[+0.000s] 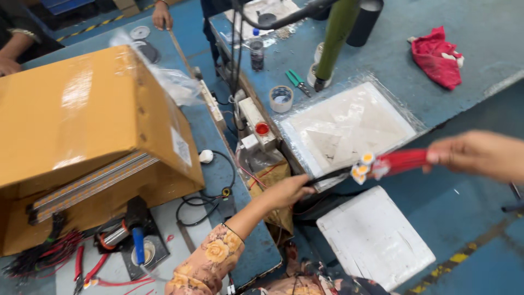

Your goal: The person uses a soldering iron to attach black and red wires to small square LED modules on a workbench. They repeatedly pick up wires, align them with the LED contacts, and apply solder to secure the connections.

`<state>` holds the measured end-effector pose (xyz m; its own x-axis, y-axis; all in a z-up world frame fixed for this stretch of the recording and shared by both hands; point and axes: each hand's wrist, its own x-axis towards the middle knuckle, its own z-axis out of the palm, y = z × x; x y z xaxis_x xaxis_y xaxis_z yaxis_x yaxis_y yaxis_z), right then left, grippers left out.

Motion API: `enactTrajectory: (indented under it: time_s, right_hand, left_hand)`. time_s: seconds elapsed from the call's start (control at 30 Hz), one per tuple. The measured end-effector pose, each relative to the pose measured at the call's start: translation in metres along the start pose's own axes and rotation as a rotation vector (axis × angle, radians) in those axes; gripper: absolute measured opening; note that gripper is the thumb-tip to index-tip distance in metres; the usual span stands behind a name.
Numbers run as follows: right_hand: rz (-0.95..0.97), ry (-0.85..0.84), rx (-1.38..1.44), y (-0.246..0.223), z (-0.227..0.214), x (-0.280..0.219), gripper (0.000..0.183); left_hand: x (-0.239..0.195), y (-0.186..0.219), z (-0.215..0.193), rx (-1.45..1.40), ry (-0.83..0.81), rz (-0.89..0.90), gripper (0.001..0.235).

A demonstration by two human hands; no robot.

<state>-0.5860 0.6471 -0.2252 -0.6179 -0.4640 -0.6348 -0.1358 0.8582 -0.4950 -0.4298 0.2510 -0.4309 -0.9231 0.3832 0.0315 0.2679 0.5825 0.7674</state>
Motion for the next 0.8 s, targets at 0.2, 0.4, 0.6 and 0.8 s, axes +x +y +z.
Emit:
enactTrajectory:
  time_s: [0.2,0.4,0.6,0.8]
  right_hand:
    - [0.048,0.233,0.097,-0.005,-0.089,0.036,0.038]
    - [-0.143,0.413,-0.124,-0.045,-0.159,0.136,0.039]
    - [-0.353,0.685,0.102,-0.081,-0.239,0.282,0.028]
    - [-0.678,0.971,0.273,-0.148,-0.223,0.444,0.039]
  left_hand:
    - [-0.001,-0.074,0.017,0.057,0.301,-0.273,0.028]
    - [-0.066,-0.093,0.093,0.143,0.108,-0.500,0.021]
    - [-0.089,-0.097,0.113,0.544,0.159,-0.276,0.023]
    - [-0.090,-0.109,0.124,0.522,0.185,-0.324,0.027]
